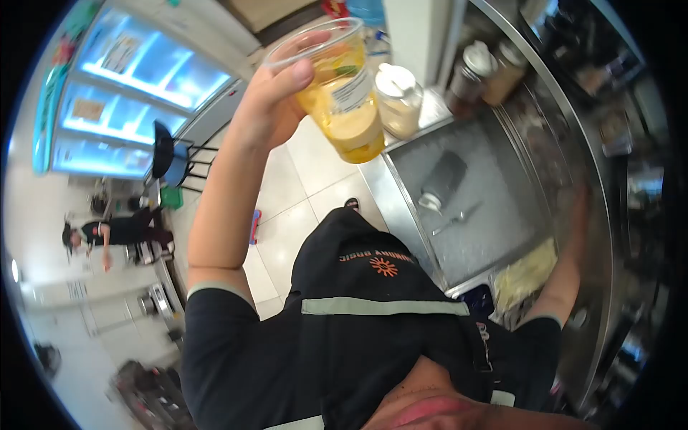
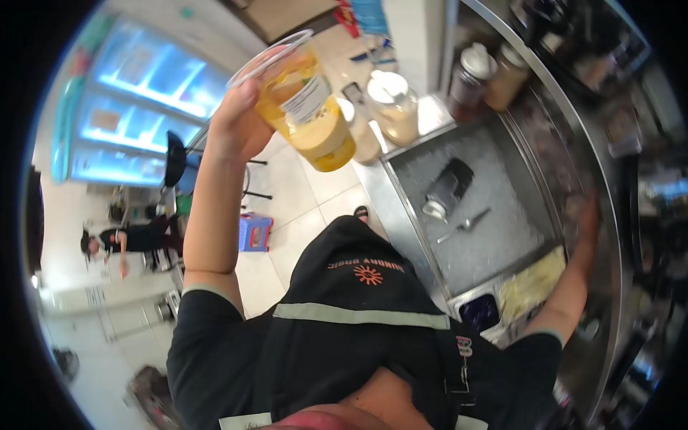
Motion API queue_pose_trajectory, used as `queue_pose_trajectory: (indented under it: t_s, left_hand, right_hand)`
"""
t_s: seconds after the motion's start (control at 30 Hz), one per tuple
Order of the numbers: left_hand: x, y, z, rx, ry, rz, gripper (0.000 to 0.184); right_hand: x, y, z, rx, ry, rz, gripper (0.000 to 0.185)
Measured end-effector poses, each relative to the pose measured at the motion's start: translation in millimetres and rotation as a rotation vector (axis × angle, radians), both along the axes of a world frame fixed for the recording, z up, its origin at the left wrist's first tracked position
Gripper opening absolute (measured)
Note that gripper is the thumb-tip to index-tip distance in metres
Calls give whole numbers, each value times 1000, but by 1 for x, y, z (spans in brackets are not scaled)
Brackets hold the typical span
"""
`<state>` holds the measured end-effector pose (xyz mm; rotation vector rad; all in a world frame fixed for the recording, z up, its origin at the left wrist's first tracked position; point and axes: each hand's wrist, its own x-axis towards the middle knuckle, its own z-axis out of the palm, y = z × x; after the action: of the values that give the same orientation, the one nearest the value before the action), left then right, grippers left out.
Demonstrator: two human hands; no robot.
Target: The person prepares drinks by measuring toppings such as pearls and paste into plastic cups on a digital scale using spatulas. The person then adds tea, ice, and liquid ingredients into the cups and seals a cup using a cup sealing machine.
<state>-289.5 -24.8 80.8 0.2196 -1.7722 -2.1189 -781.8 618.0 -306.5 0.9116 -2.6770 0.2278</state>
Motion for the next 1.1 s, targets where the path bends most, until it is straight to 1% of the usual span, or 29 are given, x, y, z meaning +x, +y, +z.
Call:
queue_pose_trajectory:
  t_s: [0.07, 0.13, 0.17, 0.2, 0.23, 0.3, 0.37, 0.4, 0.43, 0.47, 0.5, 0.53, 0.57, 0.6, 0.63, 0.7, 0.73, 0.77, 0.83, 0.87, 0.9, 0.93, 1.0, 1.03, 1.07, 1.1]
  left_hand:
    - [-4, -5, 10, -2, 2, 14, 87]
    - [-4, -9, 16, -80, 33, -91, 84]
    - [-8, -12, 16, -99, 28, -84, 84]
    - [-11, -15, 15, -69, 60, -132, 82]
    - [-12, -17, 12, -36, 89, -181, 80]
    - [-15, -22, 6, -7, 86, -195, 79]
    - [-22, -31, 1, 32, 78, -204, 77]
    - [-28, -36, -1, 43, 70, -203, 77]
    - [-30, -40, -3, 46, 64, -204, 76]
    - [-36, -46, -3, 40, 47, -197, 76]
    - [-39, -48, -4, 14, 28, -181, 83]
    - [-38, -49, -5, -13, 7, -167, 91]
    - [-25, -42, -5, -29, 0, -161, 91]
    - [-23, -41, -5, 7, 18, -153, 84]
    - [-23, -42, -5, 40, 40, -151, 78]
    - [-15, -38, -9, 54, 55, -15, 84]
    - [-8, -39, -12, 69, 17, -13, 88]
    - [0, -47, -14, 96, -19, -35, 92]
    - [12, -45, -16, -52, -133, 51, 122]
    - [16, -37, -15, -75, -132, 146, 122]
    - [24, -44, -23, -78, -111, 192, 120]
    - [29, -48, -34, -48, -78, 142, 119]
    - [36, -54, -46, -28, -48, 15, 118]
    - [40, -52, -47, -39, -48, -73, 119]
    - [42, -46, -49, -121, -91, 8, 122]
    - [41, -36, -54, -209, -138, 96, 125]
  right_hand:
    - [11, -25, 15, 45, -177, -143, 53]
    - [11, -26, 4, 0, -165, -143, 52]
    - [4, -20, -8, -105, -182, -118, 52]
    - [0, -19, -16, -204, -196, -98, 52]
    - [5, -26, -12, -213, -202, -93, 52]
    - [40, -52, 18, -120, -226, -303, 49]
    - [121, -112, 61, -316, 151, -302, 39]
    - [141, -125, 33, -414, 143, -274, 34]
    - [169, -142, -19, -520, 136, -249, 29]
    - [195, -165, -81, -828, -278, -241, 20]
    - [216, -187, -129, -696, -486, -273, 28]
    - [247, -206, -185, -568, -585, -271, 48]
    - [275, -224, -219, -697, -897, -500, 62]
    - [298, -242, -236, -805, -1217, -739, 77]
    - [310, -264, -216, -611, -1383, -1093, 95]
    - [333, -269, -376, -327, -977, -987, 103]
    - [342, -269, -455, -135, -766, -872, 101]
    - [348, -284, -415, -312, -858, -1050, 92]
    - [365, -289, -375, -720, -984, -1310, 75]
    - [374, -285, -360, -956, -1036, -1414, 66]
    - [381, -280, -343, -1157, -1110, -1469, 57]
    - [390, -272, -323, -1277, -1143, -1532, 46]
    - [402, -244, -239, -1422, -1449, -1362, 27]
    - [410, -233, -213, -1443, -1414, -1393, 27]
    - [416, -223, -191, -1306, -1632, -1367, 20]
    - [415, -217, -181, -1153, -1854, -1322, 23]
